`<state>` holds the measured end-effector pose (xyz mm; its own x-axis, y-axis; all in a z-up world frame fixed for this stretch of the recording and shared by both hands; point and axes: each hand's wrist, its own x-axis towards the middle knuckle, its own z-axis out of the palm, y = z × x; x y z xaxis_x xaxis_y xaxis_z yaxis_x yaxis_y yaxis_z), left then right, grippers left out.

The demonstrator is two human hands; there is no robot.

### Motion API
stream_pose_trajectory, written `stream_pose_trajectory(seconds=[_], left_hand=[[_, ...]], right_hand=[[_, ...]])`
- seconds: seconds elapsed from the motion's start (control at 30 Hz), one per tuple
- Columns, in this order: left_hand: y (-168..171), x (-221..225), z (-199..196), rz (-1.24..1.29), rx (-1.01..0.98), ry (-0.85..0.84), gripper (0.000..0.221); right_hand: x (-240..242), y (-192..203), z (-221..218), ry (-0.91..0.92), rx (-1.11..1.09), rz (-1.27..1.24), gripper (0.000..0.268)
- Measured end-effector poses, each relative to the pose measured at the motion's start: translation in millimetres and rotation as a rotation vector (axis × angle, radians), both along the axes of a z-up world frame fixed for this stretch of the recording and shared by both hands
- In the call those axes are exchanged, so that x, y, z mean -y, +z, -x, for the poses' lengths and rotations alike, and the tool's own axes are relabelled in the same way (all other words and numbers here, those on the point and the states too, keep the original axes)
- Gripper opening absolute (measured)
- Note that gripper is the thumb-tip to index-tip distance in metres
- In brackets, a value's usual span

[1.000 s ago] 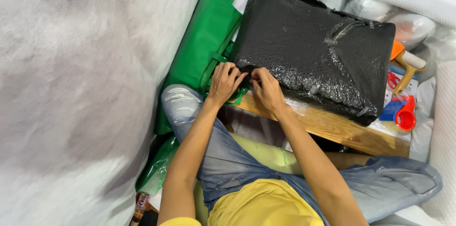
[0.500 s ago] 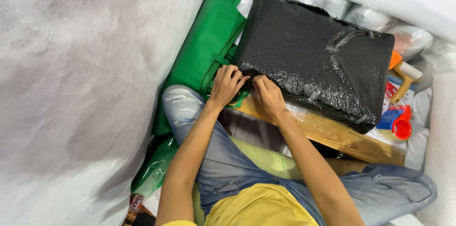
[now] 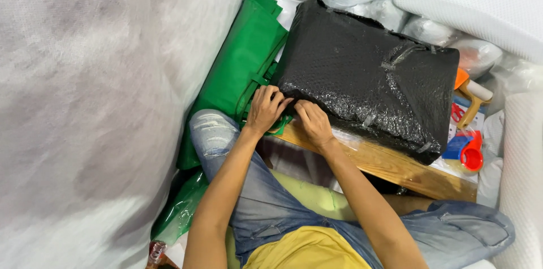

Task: The person unboxes a black bubble-wrapped package by hand to reveal a white foam pillow, then uses an orange cloth to wipe the surface and edges of the pillow.

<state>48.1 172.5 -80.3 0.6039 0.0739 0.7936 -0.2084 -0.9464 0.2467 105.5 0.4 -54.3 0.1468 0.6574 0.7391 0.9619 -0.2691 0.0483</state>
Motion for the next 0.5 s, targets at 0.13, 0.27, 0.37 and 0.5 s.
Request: stream_pose_trajectory(seconds=[0.13,0.27,0.37,0.5], left_hand=[[0.3,0.5,-0.8,0.002,-0.003,0.007,0.035],[-0.4,1.0,-0.9,0.001,0.007,0.010,0.035],[-3.0,1.4,-0.4,0.002,0.004,0.010,0.034],[1.1,0.1,-0.1,0.009,0.005,-0.001,0.033]], right_hand=[[-1.0,6.2,3.8,-0.005,-0.022,-0.015,0.020],[-3.7,10.8,3.8,-0.009,-0.038,-0.067,0.012],[-4.3,9.4,3.1,-0.007,-0.068,-0.104,0.006],[2.4,-15.4,-10.4,-0.040,-0.192,-0.060,0.012]])
